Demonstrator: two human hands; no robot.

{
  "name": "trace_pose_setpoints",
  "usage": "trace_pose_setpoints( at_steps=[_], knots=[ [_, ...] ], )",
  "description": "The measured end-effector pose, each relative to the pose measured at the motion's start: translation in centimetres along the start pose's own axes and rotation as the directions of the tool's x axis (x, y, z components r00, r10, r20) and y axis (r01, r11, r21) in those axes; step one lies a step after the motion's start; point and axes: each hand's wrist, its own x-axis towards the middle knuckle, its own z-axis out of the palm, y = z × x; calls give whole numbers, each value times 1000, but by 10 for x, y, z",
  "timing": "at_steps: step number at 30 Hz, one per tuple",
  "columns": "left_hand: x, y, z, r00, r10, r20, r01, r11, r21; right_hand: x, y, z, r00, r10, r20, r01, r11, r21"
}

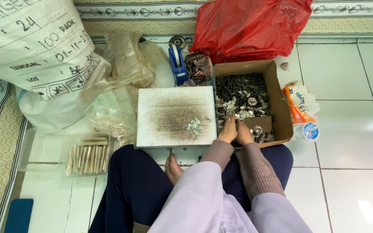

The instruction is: The person sits on the floor and picks small metal parts from a cardboard box, placing them into a clear plastic bag. They then fold the bag and insert a wooden stick to secure it.

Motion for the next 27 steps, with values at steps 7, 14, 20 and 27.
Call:
trace_pose_setpoints(
  at_steps=[7, 14, 20, 27],
  knots=[
    [-5, -15, 14, 1000, -5, 5, 2, 894, 447, 11, 14, 23, 996, 63, 59, -52, 983, -177],
    [4, -45, 41, 992, 48, -120, 20, 859, 511, 7, 18, 22, 981, 187, 51, -184, 981, -66],
    [-6, -12, 11, 988, -30, -154, 73, 957, 281, 2, 7, 13, 978, 210, -4, -210, 978, 6],
    [0, -3, -3, 974, -6, -225, 18, 998, 52, -8, -12, -12, 969, 188, -162, -121, 928, 353]
  ],
)
